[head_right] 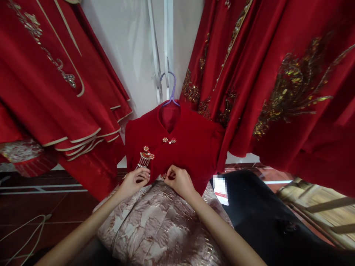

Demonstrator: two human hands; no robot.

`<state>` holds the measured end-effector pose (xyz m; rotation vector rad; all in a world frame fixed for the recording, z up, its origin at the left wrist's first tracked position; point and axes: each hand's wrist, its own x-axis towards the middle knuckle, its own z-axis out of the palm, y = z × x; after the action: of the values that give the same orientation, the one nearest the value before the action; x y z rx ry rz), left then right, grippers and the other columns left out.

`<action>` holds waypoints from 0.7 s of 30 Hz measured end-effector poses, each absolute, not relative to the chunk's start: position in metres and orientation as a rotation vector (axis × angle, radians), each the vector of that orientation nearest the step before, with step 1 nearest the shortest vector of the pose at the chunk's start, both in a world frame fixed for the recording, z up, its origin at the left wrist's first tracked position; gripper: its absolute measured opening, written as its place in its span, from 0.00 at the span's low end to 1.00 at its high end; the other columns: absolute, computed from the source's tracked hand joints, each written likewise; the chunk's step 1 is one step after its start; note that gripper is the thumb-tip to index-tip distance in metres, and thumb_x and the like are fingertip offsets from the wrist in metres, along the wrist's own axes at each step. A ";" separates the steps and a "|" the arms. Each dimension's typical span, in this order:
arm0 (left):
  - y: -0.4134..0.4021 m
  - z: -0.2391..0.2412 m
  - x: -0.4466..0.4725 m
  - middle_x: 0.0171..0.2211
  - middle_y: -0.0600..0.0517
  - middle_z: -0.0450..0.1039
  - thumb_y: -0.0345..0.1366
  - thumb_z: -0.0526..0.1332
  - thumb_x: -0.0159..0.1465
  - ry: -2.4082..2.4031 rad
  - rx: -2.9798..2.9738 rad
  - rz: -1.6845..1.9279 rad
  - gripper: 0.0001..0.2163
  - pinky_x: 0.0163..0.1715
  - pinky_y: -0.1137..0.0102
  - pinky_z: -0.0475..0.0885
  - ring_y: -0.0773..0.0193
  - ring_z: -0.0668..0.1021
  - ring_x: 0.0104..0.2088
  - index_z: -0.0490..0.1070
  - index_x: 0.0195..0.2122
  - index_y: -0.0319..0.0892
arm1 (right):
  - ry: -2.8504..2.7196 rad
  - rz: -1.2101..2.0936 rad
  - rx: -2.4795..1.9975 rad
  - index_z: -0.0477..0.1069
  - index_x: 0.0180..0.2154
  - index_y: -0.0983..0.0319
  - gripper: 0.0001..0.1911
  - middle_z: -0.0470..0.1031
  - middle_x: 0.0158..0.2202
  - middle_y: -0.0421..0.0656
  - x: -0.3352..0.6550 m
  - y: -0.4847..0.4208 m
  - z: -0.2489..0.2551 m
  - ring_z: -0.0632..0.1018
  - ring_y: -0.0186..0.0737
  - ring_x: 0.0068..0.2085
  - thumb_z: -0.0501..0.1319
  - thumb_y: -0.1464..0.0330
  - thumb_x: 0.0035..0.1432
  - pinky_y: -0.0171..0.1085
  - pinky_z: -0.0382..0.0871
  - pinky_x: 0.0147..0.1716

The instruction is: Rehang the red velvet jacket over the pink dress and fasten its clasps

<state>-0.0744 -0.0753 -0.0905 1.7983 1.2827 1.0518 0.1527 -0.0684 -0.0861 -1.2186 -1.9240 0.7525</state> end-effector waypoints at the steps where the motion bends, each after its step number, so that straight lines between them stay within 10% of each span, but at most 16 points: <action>1: -0.075 -0.091 -0.073 0.29 0.53 0.73 0.32 0.61 0.54 1.296 1.813 1.054 0.08 0.34 0.70 0.75 0.67 0.76 0.31 0.71 0.36 0.41 | -1.944 0.672 -1.288 0.67 0.32 0.60 0.04 0.75 0.31 0.39 0.151 -0.069 -0.086 0.76 0.36 0.30 0.62 0.70 0.52 0.34 0.69 0.32; 10: -0.065 -0.091 -0.056 0.27 0.55 0.73 0.27 0.60 0.53 1.457 2.059 1.024 0.04 0.34 0.72 0.70 0.68 0.75 0.30 0.68 0.29 0.41 | -2.054 0.273 -1.467 0.67 0.35 0.59 0.06 0.72 0.37 0.41 0.138 -0.065 -0.097 0.76 0.37 0.33 0.62 0.68 0.55 0.32 0.62 0.28; 21: -0.051 -0.105 -0.037 0.30 0.50 0.73 0.24 0.60 0.51 1.738 2.126 1.056 0.07 0.32 0.71 0.66 0.62 0.75 0.32 0.68 0.31 0.40 | -1.798 0.908 -1.073 0.61 0.30 0.58 0.12 0.73 0.25 0.36 0.123 -0.069 -0.083 0.75 0.34 0.25 0.65 0.70 0.47 0.30 0.65 0.25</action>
<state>-0.0372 -0.0511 -0.1047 2.1257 1.7375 1.0557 0.1231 -0.0691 -0.0825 -1.0734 -1.7981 0.9081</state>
